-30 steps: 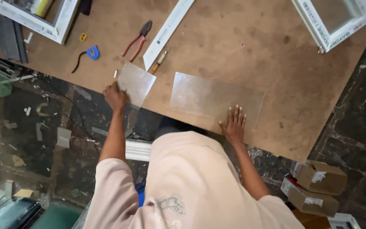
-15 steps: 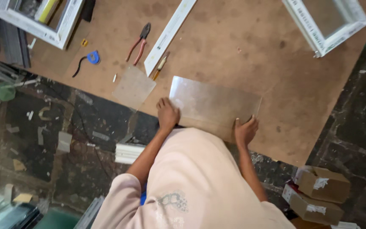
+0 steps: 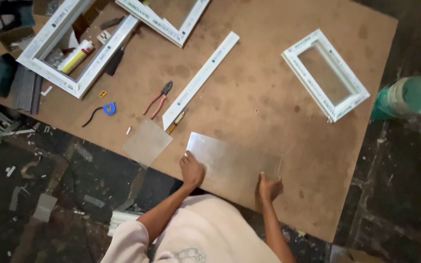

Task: The person measures a transparent sheet with a tape measure, marks it with a pencil, and scores and cuts it with a utility knife on the workbench. They then position the cut sheet against a window frame, handle several frames on the table, and wipe a frame with a cloth.

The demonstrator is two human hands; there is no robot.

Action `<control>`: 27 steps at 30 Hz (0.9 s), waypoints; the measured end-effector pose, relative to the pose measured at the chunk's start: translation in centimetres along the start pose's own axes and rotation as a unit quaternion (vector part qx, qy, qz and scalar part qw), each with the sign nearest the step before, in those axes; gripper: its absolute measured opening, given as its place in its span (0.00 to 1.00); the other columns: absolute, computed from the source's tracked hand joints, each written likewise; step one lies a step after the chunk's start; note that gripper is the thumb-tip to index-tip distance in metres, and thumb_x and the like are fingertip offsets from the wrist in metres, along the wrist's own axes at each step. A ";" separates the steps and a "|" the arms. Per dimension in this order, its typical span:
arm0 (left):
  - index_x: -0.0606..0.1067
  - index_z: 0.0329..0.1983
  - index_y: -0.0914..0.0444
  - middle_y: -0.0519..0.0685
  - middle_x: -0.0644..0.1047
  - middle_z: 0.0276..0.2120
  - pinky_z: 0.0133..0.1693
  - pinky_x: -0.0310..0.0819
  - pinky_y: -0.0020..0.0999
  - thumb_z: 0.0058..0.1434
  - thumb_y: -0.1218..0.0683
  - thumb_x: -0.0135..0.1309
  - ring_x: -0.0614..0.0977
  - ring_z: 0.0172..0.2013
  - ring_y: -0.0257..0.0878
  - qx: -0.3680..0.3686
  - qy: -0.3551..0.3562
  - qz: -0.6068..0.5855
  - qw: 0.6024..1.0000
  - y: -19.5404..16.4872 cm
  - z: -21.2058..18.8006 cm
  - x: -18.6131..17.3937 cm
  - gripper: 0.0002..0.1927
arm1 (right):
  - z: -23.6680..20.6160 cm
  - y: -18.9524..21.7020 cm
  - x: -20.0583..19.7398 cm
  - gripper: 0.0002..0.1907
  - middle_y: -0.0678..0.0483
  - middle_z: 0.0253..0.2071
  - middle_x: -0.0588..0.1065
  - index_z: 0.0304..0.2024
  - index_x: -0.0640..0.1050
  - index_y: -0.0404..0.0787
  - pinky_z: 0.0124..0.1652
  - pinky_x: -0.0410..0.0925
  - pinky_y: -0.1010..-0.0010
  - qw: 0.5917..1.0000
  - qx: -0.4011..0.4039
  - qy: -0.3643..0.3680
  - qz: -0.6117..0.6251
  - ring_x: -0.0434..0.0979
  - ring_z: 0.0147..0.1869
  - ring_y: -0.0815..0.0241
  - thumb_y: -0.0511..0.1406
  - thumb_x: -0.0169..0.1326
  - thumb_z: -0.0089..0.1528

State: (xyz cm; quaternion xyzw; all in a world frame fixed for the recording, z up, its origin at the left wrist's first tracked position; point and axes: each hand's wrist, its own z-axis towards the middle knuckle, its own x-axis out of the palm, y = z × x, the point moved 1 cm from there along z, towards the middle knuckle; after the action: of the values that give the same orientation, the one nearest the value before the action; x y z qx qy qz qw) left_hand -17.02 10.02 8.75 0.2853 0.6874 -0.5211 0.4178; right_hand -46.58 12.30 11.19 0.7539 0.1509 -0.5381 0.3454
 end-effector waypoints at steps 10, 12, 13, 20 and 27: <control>0.54 0.68 0.82 0.73 0.72 0.49 0.59 0.62 0.51 0.51 0.57 0.52 0.71 0.52 0.64 -0.016 0.039 -0.042 0.998 1.4 0.5 -0.5 0.43 | 2.7 -1.2 -1.6 0.42 0.34 0.56 0.75 0.58 0.76 0.26 0.60 0.66 0.45 0.989 0.084 0.103 0.064 0.73 0.62 0.34 0.56 0.64 0.59; 0.54 0.69 0.80 0.72 0.73 0.49 0.59 0.63 0.51 0.52 0.57 0.52 0.72 0.51 0.64 -0.018 0.065 -0.031 0.997 1.9 0.8 -0.6 0.43 | 3.5 -1.8 -3.2 0.35 0.41 0.52 0.80 0.53 0.80 0.23 0.54 0.71 0.49 0.956 0.122 0.179 0.197 0.79 0.57 0.40 0.48 0.66 0.58; 0.54 0.70 0.79 0.72 0.73 0.50 0.59 0.63 0.52 0.53 0.57 0.52 0.72 0.51 0.65 -0.020 0.079 -0.025 0.996 2.2 1.0 -0.7 0.43 | 3.8 -1.9 -3.7 0.31 0.43 0.50 0.79 0.53 0.79 0.26 0.51 0.72 0.50 0.917 0.129 0.266 0.269 0.79 0.54 0.43 0.46 0.65 0.59; 0.56 0.69 0.75 0.71 0.72 0.56 0.59 0.65 0.53 0.52 0.55 0.56 0.72 0.56 0.69 -0.071 0.085 -0.145 0.983 6.2 0.6 -1.5 0.43 | 3.7 -2.2 -5.7 0.20 0.48 0.47 0.80 0.54 0.75 0.34 0.43 0.76 0.60 0.791 0.072 0.447 0.410 0.81 0.46 0.52 0.34 0.59 0.60; 0.60 0.69 0.67 0.72 0.71 0.57 0.57 0.71 0.57 0.62 0.47 0.57 0.75 0.59 0.68 -0.313 0.203 -0.432 0.821 10.9 1.0 -3.9 0.36 | -2.1 -4.0 -8.7 0.27 0.43 0.46 0.79 0.59 0.69 0.33 0.39 0.79 0.51 0.780 0.014 0.327 0.534 0.84 0.43 0.47 0.26 0.55 0.57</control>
State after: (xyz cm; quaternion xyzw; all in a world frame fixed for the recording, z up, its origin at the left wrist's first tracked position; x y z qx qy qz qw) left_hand -5.81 12.41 6.79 -0.0881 0.9354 -0.3357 0.0677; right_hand -50.75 17.83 18.08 0.8490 -0.1796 0.0091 0.4969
